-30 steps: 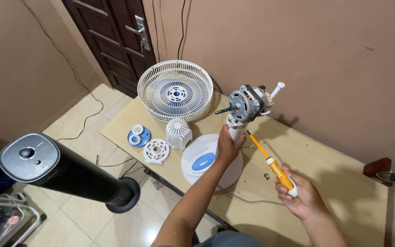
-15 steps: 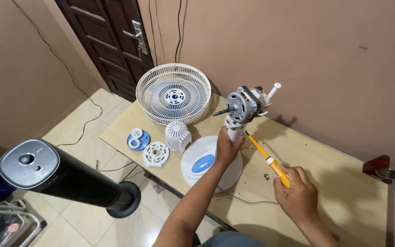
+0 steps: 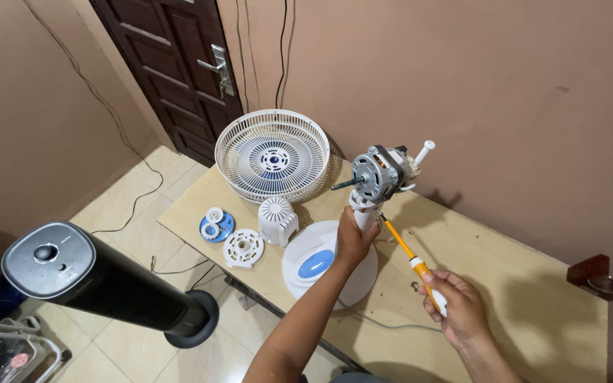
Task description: The person uses a screwdriver to tighten screws on the motor housing of a disassembled pedestal fan. The person holds the motor assembly with one hand and turns the screwdriver with the other, working on the junction between the motor and the fan stand.
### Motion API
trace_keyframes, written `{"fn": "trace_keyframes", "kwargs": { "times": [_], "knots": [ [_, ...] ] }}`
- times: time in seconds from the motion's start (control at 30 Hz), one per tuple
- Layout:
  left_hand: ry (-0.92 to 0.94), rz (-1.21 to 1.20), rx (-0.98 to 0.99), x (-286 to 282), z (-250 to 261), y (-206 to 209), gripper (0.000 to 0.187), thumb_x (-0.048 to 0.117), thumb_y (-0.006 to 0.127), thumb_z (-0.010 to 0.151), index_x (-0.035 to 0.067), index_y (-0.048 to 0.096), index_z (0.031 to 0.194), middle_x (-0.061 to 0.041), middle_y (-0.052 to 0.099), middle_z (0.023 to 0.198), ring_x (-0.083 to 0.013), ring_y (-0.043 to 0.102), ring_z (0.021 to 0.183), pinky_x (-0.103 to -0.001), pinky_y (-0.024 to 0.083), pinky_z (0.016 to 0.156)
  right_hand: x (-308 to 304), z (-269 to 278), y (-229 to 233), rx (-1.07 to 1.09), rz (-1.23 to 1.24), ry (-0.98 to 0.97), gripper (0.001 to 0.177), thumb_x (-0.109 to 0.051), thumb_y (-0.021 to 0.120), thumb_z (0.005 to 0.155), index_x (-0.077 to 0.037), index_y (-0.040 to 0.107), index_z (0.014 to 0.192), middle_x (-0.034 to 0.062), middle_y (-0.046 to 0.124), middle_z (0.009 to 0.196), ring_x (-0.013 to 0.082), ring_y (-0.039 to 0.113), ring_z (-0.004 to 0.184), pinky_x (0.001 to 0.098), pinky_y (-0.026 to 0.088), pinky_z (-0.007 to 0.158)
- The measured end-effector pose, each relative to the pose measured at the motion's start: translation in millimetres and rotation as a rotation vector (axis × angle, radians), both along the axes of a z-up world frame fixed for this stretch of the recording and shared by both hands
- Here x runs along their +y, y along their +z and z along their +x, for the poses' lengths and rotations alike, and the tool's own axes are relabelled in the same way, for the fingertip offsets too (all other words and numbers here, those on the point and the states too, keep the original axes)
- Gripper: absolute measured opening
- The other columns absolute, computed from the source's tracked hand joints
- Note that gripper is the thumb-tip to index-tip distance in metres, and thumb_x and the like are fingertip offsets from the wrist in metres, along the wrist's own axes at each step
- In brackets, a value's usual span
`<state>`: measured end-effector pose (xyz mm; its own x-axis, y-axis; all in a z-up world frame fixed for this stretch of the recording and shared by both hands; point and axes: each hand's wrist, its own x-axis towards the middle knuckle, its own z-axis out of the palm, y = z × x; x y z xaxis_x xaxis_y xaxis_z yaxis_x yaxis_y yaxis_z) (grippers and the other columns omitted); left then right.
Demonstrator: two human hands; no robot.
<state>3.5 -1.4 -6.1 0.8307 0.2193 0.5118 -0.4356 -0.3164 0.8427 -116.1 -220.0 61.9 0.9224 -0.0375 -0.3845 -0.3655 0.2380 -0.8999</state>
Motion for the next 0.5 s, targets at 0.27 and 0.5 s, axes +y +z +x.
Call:
{"fn": "trace_keyframes", "kwargs": {
  "times": [0.27, 0.5],
  "knots": [
    [-0.01, -0.008, -0.015, 2, -3, 10, 0.046, 0.016, 0.08, 0.082, 0.003, 0.054, 0.118, -0.019, 0.062, 0.107, -0.039, 0.062, 0.103, -0.046, 0.049, 0.088, 6, -4, 10, -0.066, -0.113, 0.074, 0.035, -0.009, 0.071, 0.084, 0.002, 0.062, 0.116, 0.009, 0.065, 0.081, 0.0117, 0.054, 0.053, 0.0241, 0.035, 0.041],
    [-0.019, -0.026, 0.016, 1, -4, 9, 0.042, 0.016, 0.079, 0.084, 0.003, 0.054, 0.115, -0.019, 0.063, 0.105, -0.0384, 0.063, 0.101, -0.045, 0.05, 0.086, 22, -17, 33, -0.365, -0.65, 0.026, 0.047, -0.008, 0.078, 0.073, -0.002, 0.061, 0.117, 0.0076, 0.068, 0.097, 0.0156, 0.066, 0.07, 0.0317, 0.048, 0.053]
  ]
}}
